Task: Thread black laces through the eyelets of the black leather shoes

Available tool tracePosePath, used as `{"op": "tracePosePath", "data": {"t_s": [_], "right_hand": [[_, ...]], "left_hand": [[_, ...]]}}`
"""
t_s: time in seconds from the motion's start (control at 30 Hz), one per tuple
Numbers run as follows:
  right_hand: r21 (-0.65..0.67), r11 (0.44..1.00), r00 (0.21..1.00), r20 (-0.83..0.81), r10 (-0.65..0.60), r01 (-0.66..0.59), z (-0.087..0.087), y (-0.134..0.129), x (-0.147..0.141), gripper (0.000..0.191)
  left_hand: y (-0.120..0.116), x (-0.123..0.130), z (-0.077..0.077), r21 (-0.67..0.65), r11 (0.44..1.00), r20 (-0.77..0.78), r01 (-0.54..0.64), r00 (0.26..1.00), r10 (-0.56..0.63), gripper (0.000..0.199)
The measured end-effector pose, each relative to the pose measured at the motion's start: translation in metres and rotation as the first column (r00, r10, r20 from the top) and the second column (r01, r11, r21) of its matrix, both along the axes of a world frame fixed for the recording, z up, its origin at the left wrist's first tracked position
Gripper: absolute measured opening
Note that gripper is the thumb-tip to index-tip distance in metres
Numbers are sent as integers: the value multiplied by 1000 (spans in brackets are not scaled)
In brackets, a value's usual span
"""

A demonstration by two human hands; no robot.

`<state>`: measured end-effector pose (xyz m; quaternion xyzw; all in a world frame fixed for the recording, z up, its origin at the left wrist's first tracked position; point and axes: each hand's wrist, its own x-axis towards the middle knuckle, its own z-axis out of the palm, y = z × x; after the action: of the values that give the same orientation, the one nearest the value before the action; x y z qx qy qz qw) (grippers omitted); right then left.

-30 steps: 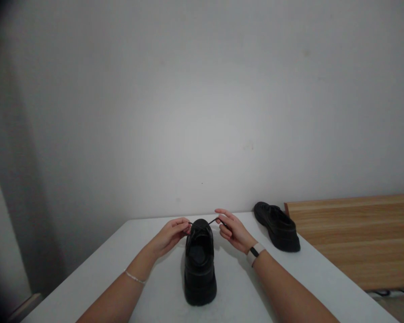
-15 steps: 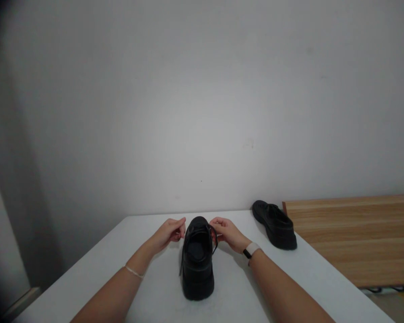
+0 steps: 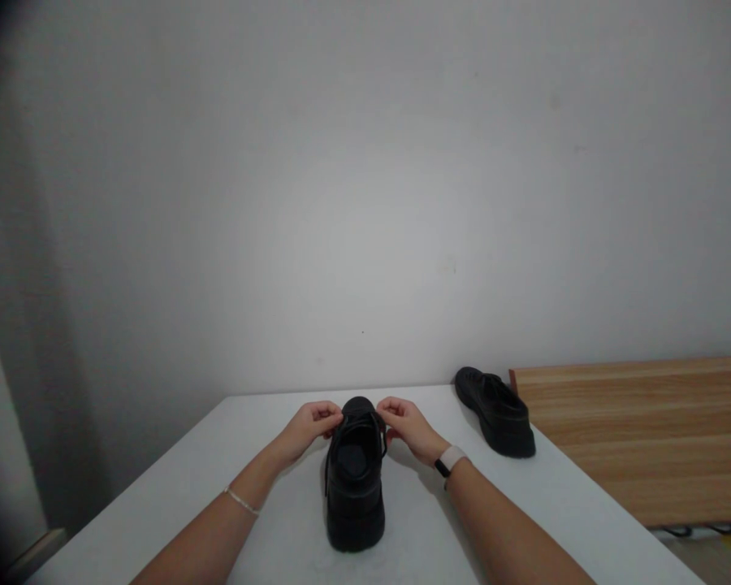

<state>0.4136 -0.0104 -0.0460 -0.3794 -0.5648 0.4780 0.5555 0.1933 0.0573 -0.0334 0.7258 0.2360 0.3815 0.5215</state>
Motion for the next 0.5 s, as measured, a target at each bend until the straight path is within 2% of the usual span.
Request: {"op": "tracePosePath", "data": {"t_s": [0.17, 0.4, 0.5], "right_hand": [[20, 999, 999, 23, -32, 31, -3, 6, 4, 36], [-7, 999, 998, 44, 41, -41, 0, -1, 5, 33], [1, 999, 999, 29, 35, -35, 1, -1, 5, 32]], "left_hand": [[2, 2, -1, 64, 990, 50, -122, 992, 119, 32], [-2, -2, 2, 10, 999, -7, 50, 999, -50, 32], [1, -3, 0, -24, 997, 8, 67, 998, -67, 31]]}}
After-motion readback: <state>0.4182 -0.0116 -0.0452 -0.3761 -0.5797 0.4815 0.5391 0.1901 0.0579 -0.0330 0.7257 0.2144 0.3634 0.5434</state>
